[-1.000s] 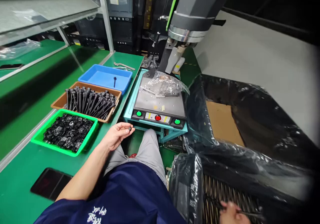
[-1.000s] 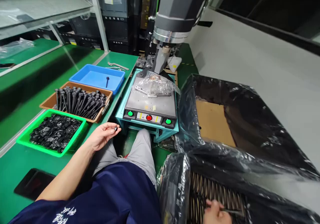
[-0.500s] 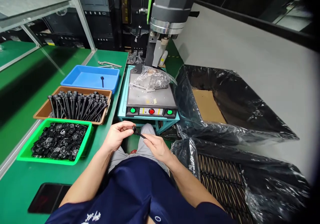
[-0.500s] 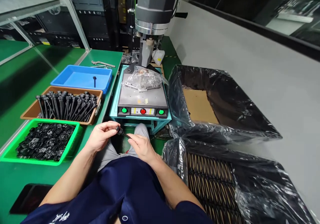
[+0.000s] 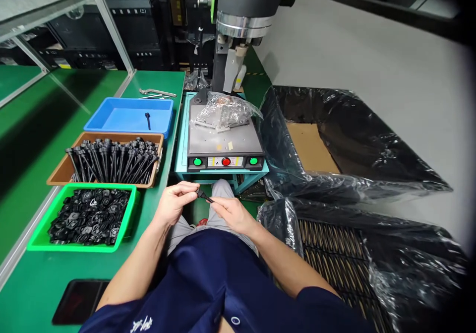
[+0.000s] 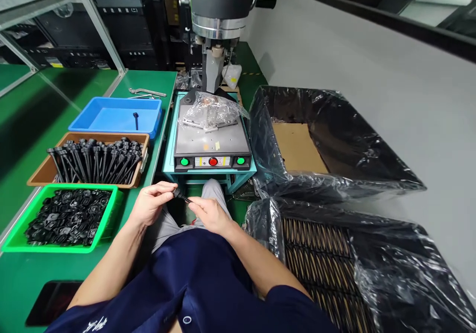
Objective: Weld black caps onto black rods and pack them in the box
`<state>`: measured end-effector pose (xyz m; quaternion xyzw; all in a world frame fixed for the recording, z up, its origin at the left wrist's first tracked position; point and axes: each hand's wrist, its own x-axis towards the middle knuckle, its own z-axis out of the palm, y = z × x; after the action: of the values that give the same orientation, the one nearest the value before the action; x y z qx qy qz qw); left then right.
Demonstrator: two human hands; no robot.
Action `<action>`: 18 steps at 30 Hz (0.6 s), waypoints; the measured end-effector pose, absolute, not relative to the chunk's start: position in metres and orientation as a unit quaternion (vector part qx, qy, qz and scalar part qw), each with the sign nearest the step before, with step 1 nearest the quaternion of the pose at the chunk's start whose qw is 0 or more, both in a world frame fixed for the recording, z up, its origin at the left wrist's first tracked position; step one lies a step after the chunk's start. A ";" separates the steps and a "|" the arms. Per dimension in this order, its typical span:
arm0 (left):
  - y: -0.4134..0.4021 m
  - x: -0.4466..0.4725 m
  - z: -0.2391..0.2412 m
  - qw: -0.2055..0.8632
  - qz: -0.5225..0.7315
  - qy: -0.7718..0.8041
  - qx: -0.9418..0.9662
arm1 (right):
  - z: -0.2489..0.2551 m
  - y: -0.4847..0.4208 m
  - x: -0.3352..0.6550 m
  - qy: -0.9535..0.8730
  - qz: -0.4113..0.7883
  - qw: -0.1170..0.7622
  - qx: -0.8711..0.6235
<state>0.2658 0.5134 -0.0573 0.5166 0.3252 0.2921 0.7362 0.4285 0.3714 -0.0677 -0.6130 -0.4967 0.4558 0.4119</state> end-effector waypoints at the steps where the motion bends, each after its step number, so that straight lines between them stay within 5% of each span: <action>1: 0.513 0.269 -0.057 0.739 0.301 0.332 0.502 | -0.068 0.372 0.427 -0.516 0.402 0.418 -0.631; 7: 0.511 0.283 -0.059 0.767 0.323 0.363 0.419 | -0.076 0.380 0.418 -0.522 0.294 0.466 -0.651; 13: 0.512 0.286 -0.058 0.791 0.314 0.350 0.393 | -0.083 0.382 0.419 -0.333 0.611 0.509 -0.506; 18: 0.513 0.294 -0.056 0.808 0.283 0.344 0.386 | -0.083 0.380 0.428 -0.325 0.607 0.530 -0.495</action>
<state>0.2943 0.5129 -0.0557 0.3862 0.3445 0.2829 0.8075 0.4283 0.3796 -0.0831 -0.4954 -0.3249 0.6066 0.5302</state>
